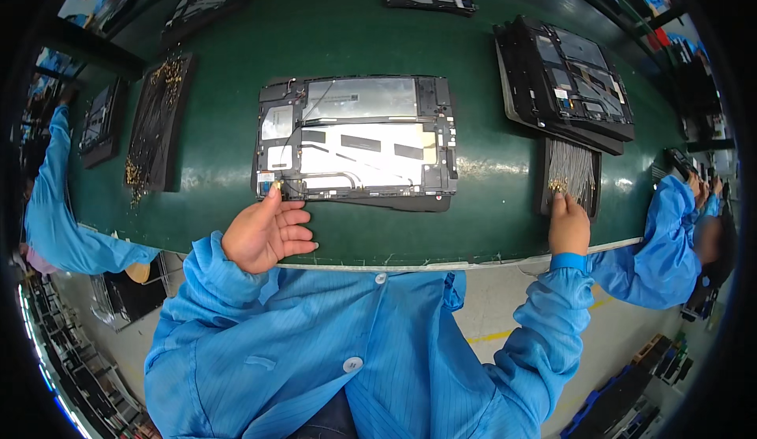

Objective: Assembling internal components of a tablet device on a factory production line.

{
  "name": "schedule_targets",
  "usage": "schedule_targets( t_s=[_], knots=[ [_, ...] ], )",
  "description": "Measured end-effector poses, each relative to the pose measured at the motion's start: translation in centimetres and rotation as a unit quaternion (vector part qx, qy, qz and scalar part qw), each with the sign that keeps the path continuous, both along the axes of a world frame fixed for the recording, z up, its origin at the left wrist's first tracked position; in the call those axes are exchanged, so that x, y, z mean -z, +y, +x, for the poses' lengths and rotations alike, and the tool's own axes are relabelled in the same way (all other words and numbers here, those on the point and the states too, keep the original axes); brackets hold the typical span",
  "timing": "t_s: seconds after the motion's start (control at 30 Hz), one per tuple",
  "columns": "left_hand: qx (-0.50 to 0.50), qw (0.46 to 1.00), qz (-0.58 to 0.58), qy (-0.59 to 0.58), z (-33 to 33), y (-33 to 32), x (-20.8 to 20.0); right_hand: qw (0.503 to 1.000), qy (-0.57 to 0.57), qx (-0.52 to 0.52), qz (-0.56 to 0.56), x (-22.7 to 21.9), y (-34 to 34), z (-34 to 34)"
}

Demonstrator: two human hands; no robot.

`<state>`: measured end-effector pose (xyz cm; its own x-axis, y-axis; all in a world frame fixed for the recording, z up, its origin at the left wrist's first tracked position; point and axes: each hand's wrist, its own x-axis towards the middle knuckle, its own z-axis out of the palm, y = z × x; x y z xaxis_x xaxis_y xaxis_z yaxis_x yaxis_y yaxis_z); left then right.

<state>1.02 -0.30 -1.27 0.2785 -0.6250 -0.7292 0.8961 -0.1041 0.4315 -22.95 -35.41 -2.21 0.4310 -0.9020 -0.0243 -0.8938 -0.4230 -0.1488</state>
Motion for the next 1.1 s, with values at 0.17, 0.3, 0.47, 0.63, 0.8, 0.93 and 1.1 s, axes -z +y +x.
schedule_targets(
  t_s=[0.17,0.3,0.47,0.63,0.8,0.93,1.1],
  knots=[
    [-0.009,1.0,0.006,0.004,0.0,-0.3,0.1,0.993,-0.076,0.083,-0.026,-0.3,0.3,-0.6],
    [-0.02,0.999,0.027,0.002,-0.2,-0.6,-0.5,0.978,-0.125,0.146,-0.081,-1.0,2.0,-0.9],
    [0.01,0.963,0.161,-0.218,-2.6,-0.1,-1.5,0.942,-0.304,0.087,0.112,-5.8,7.5,0.5],
    [0.236,0.39,-0.044,-0.889,-5.0,-3.4,-6.0,0.847,-0.202,-0.282,0.403,-8.9,14.9,4.3],
    [0.31,0.497,-0.095,-0.805,-5.4,-2.4,-4.2,0.74,-0.13,-0.366,0.549,-8.0,16.8,7.1],
    [0.337,0.487,-0.055,-0.804,-4.8,-2.0,-3.8,0.757,-0.119,-0.352,0.538,-6.8,17.1,6.1],
    [0.312,0.505,-0.029,-0.804,-5.0,-2.4,-3.9,0.729,-0.168,-0.238,0.619,-6.0,17.0,6.2]
  ],
)
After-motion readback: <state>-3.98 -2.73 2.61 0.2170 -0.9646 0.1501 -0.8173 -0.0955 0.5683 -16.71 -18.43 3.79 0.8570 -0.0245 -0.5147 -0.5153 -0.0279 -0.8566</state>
